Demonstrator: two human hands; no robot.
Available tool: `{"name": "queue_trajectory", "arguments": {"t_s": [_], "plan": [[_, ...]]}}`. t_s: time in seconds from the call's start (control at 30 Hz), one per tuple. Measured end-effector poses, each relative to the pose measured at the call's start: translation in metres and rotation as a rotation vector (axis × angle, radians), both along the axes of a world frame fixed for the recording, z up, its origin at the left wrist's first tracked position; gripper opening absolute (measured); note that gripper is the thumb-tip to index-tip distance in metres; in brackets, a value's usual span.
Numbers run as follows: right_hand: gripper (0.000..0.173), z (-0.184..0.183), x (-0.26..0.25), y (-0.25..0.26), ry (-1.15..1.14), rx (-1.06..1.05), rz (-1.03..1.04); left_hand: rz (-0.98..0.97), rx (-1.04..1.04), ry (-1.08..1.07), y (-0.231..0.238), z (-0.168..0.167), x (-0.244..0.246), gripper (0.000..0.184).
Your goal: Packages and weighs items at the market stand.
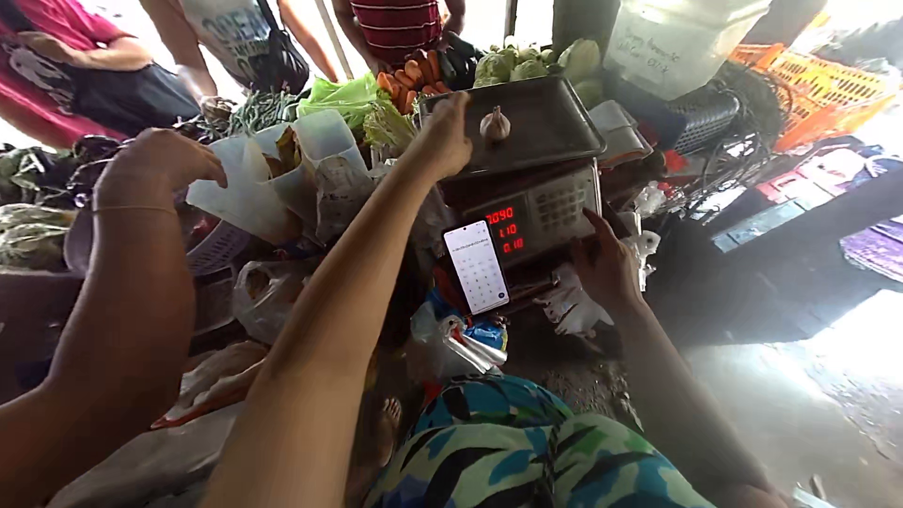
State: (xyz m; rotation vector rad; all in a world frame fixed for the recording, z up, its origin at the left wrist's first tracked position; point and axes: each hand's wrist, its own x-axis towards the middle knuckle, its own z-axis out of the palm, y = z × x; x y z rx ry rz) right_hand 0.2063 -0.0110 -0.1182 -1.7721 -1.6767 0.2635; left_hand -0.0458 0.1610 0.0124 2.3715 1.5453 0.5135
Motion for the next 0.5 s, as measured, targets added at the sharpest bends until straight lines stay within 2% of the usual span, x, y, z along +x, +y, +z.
{"name": "queue_trajectory", "arguments": {"t_s": [0.1, 0.2, 0.33, 0.5], "plan": [[0.054, 0.003, 0.008, 0.019, -0.026, -0.092, -0.023, 0.171, 0.104, -0.156, -0.041, 0.012, -0.029, 0.056], [0.052, 0.003, 0.011, 0.032, -0.033, -0.092, -0.030, 0.247, 0.193, -0.260, -0.091, 0.016, -0.068, 0.053], [0.051, 0.007, 0.011, 0.043, -0.067, -0.099, -0.065, 0.267, 0.241, -0.323, -0.153, -0.005, -0.107, 0.043], [0.053, 0.017, 0.014, 0.034, -0.141, -0.147, -0.027, 0.331, 0.203, -0.467, -0.206, -0.050, -0.124, 0.036]]}}
